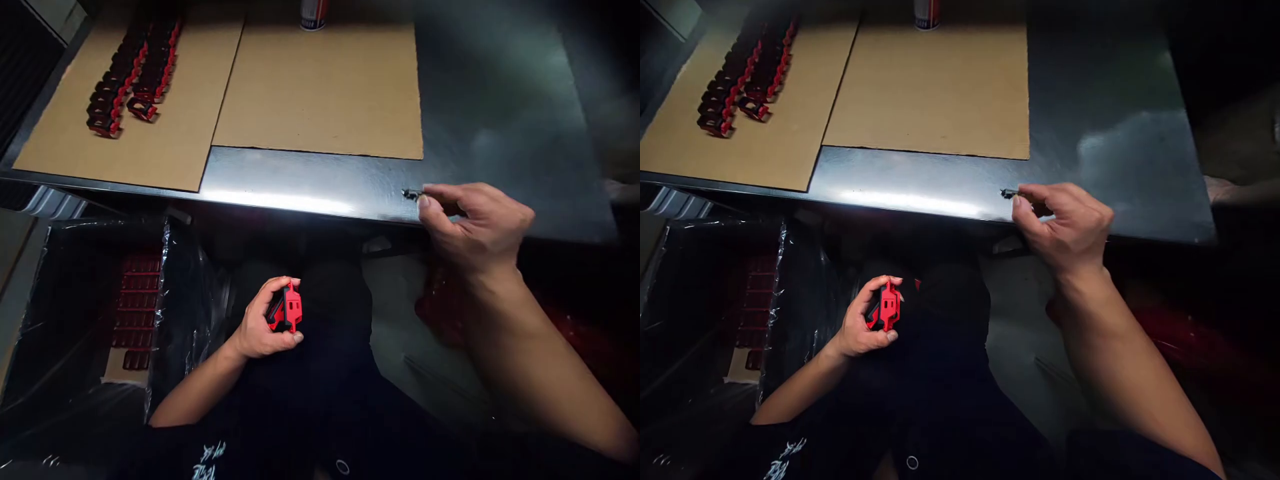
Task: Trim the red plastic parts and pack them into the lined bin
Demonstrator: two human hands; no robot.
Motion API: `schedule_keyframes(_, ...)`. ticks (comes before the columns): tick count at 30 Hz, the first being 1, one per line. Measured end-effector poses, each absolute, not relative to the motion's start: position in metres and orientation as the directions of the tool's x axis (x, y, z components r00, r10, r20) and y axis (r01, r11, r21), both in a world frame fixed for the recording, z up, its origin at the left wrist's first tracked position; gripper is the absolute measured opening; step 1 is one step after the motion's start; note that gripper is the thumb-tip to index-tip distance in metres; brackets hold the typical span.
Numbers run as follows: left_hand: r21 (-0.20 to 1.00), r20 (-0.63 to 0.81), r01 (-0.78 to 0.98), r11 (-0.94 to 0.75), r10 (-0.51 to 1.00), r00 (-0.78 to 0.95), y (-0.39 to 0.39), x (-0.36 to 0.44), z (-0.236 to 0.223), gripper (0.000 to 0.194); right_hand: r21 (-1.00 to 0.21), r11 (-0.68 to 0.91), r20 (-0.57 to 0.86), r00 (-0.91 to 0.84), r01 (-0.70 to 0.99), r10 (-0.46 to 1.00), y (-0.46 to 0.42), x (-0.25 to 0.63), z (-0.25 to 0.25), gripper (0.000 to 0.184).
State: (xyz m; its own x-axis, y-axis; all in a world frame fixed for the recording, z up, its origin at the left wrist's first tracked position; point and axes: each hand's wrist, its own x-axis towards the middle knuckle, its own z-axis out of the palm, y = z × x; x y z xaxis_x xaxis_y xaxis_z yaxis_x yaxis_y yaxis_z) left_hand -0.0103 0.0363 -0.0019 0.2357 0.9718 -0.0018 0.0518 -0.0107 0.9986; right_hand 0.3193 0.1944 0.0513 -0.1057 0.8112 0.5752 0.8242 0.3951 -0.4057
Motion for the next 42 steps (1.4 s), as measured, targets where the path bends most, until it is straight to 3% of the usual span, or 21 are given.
schedule_keyframes(1,1.0,-0.016,0.019,0.011,0.971,0.238,0.034,-0.01,-0.003,0.078,-0.439,0.481,0.6,-0.151,0.759,0.786,0.176,0.308,0.062,0.014)
schedule_keyframes(3,0.999,-0.017,-0.028,0.025,0.97,0.241,0.031,-0.009,-0.004,0.079,-0.549,0.633,0.46,-0.434,0.546,0.774,0.138,0.284,0.079,0.021)
schedule_keyframes(6,0.993,0.116,-0.007,-0.118,0.96,0.256,0.032,-0.006,-0.004,0.083,-0.663,0.66,0.34,-0.644,0.352,0.685,0.093,0.255,0.088,0.009)
schedule_keyframes(9,0.951,0.26,0.082,-0.298,0.916,0.306,0.036,-0.001,0.0,0.089,-0.727,0.619,0.337,-0.631,0.297,0.698,0.071,0.241,0.081,0.004)
schedule_keyframes(14,0.878,0.367,0.173,-0.445,0.861,0.353,0.039,0.005,0.01,0.09,-0.794,0.551,0.31,-0.608,0.258,0.731,0.056,0.24,0.067,0.008)
schedule_keyframes(27,0.835,0.404,0.236,-0.498,0.844,0.352,0.04,0.005,0.008,0.092,-0.823,0.513,0.303,-0.577,0.243,0.759,0.045,0.239,0.06,0.01)
schedule_keyframes(34,0.829,0.4,0.261,-0.494,0.851,0.341,0.04,0.005,0.008,0.089,-0.837,0.492,0.317,-0.519,0.241,0.794,0.041,0.234,0.058,0.015)
schedule_keyframes(42,0.793,0.439,0.297,-0.531,0.837,0.325,0.041,0.006,0.011,0.081,-0.807,0.515,0.299,-0.552,0.289,0.778,0.042,0.236,0.061,0.009)
